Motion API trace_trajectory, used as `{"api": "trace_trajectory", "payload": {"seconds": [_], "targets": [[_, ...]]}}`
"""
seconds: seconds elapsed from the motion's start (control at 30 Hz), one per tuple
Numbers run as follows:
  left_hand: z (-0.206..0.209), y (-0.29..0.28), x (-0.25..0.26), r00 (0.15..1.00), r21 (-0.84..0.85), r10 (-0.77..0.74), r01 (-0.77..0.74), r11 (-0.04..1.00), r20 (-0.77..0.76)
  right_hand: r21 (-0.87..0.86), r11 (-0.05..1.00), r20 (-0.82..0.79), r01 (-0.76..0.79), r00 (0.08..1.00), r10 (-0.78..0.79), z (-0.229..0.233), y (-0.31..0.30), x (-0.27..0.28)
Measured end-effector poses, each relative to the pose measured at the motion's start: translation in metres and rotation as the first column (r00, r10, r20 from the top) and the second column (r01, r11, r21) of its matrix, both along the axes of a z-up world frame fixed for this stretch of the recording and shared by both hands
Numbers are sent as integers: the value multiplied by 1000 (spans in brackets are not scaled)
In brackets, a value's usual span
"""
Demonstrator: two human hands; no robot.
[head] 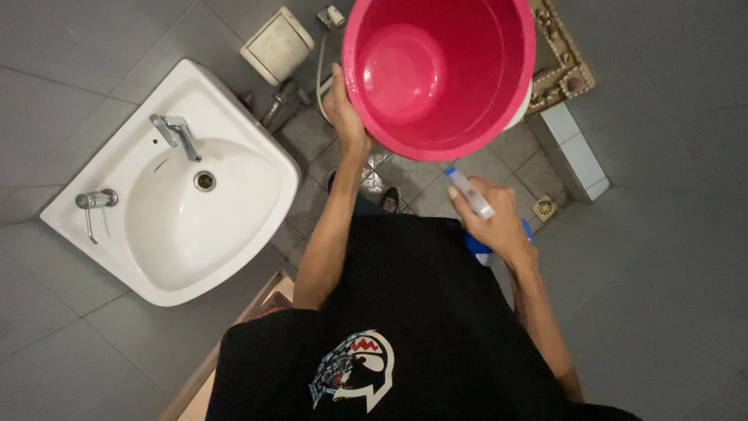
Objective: The person cleans a plastic bucket by scrubbing the inside and outside with a brush and a cloth, spraying it with a cleaning solution, and rinsing a cloth at a sink.
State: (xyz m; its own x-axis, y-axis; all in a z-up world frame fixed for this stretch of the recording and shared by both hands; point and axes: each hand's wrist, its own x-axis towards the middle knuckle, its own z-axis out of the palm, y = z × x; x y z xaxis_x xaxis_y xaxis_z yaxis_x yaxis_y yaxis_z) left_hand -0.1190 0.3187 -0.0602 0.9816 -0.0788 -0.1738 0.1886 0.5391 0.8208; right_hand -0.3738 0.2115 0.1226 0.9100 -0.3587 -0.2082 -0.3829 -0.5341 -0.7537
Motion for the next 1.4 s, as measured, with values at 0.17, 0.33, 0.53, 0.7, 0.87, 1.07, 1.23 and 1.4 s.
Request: {"api": "trace_trajectory", "payload": {"seconds": [0.17,0.33,0.53,0.7,0.87,1.07,1.23,1.4], "targets": [[-3,4,10,998,-124,35,-41,991,-56,44,990,40,137,990,-139,1,-3,-15],[15,12,10,998,-119,1,-9,993,-69,69,957,61,280,957,-285,-13,-15,-22],[17,20,6,995,-228,-17,-6,974,-98,33,912,179,409,895,-408,-20,-28,-26],[30,24,-4,993,-200,-58,37,979,-103,77,893,280,443,851,-445,-17,-38,-27],[32,30,-15,994,-136,-84,74,988,-69,120,880,348,460,810,-471,-13,-50,-22],[28,35,-28,991,-69,-132,130,989,-36,100,872,387,480,788,-478,1,-58,-16],[33,34,-37,985,-30,-163,162,986,-47,78,887,402,456,800,-446,7,-70,0],[36,37,-48,958,-113,-264,277,954,114,-161,892,454,423,834,-314,7,-81,10]]}}
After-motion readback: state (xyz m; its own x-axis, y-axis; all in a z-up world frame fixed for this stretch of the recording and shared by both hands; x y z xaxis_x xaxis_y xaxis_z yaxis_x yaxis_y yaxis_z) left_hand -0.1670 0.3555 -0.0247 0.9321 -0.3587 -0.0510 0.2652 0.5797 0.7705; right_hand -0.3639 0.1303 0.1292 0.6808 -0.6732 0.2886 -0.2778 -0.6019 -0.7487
